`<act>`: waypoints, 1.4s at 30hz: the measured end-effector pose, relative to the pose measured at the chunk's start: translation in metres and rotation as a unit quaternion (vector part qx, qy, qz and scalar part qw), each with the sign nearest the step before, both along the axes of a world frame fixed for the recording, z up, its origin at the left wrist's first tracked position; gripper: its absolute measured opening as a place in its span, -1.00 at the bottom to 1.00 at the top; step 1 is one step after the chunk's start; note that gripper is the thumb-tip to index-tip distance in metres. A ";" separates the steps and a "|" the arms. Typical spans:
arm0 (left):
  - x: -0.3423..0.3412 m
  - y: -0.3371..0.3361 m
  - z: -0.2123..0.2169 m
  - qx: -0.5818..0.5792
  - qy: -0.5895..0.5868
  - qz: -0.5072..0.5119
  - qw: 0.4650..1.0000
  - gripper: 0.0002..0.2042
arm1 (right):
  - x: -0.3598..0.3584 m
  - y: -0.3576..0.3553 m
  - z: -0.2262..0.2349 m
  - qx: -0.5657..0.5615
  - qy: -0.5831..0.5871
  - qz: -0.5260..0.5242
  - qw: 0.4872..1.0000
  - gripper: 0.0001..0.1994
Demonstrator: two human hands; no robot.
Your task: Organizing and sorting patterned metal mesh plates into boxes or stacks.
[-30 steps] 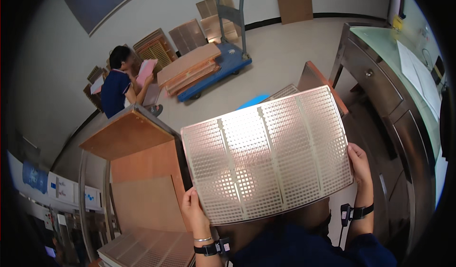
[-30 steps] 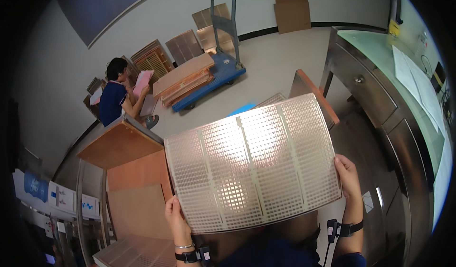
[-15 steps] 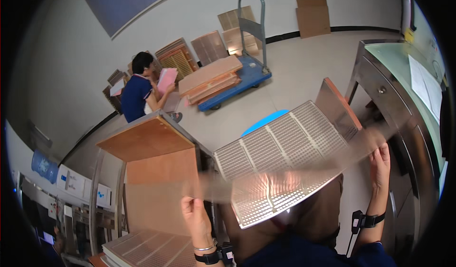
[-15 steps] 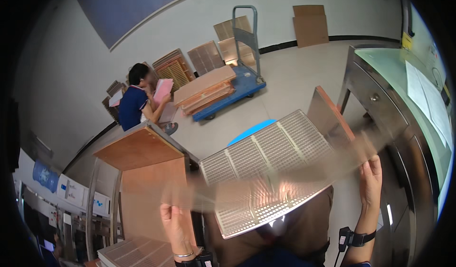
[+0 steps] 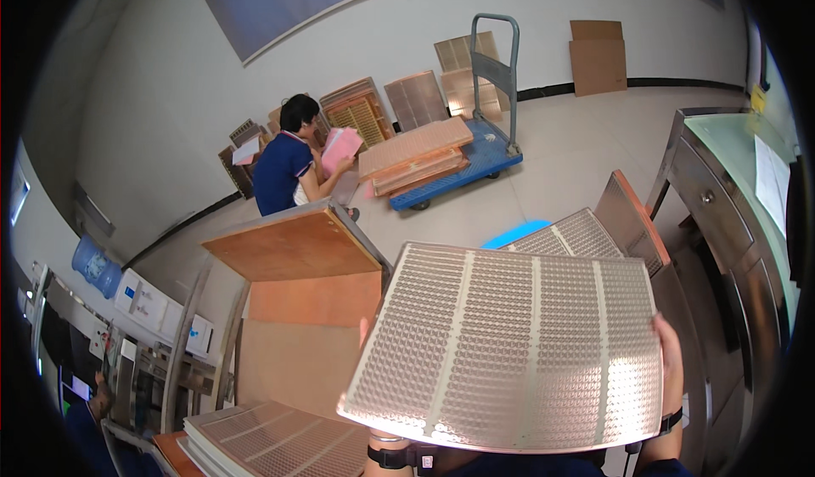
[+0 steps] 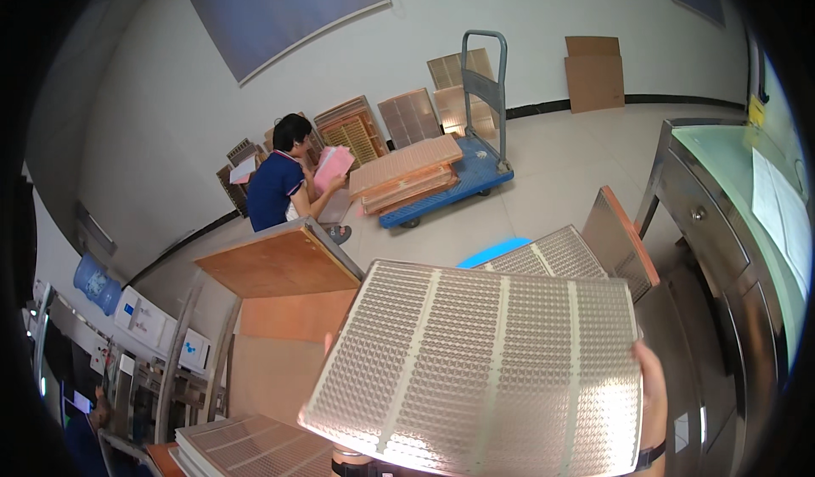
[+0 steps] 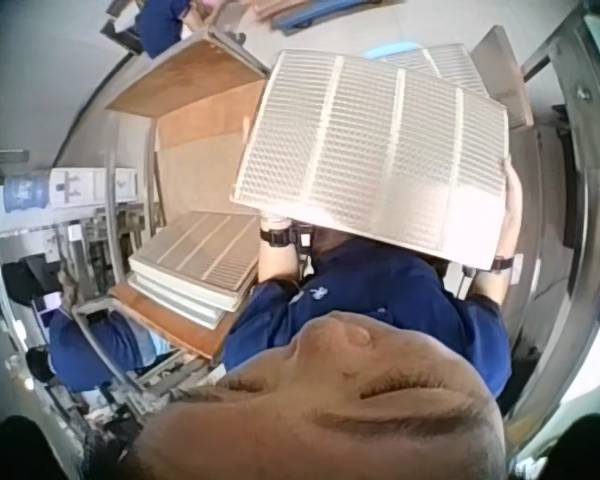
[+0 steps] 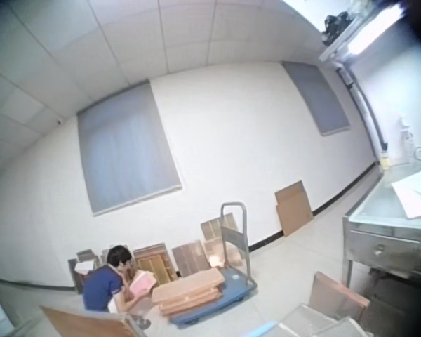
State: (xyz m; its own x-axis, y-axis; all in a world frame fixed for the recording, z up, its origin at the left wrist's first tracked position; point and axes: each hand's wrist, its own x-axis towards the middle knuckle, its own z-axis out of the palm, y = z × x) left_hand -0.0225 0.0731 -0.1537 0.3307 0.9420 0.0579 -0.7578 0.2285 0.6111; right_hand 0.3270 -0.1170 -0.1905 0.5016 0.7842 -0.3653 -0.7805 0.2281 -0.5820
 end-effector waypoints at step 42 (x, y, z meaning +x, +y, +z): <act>0.045 -0.031 -0.078 -0.120 0.079 -0.059 0.988 -0.77 | -0.033 0.030 -0.049 0.159 -0.107 -0.051 0.980 -0.58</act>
State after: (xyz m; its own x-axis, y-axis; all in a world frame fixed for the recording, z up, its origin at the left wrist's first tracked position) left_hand 0.0227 0.0418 -0.2322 0.4258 0.8770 -0.2228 -0.6172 0.4616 0.6372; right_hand 0.2943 -0.0870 -0.2394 0.6223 0.7827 0.0118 -0.6113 0.4954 -0.6172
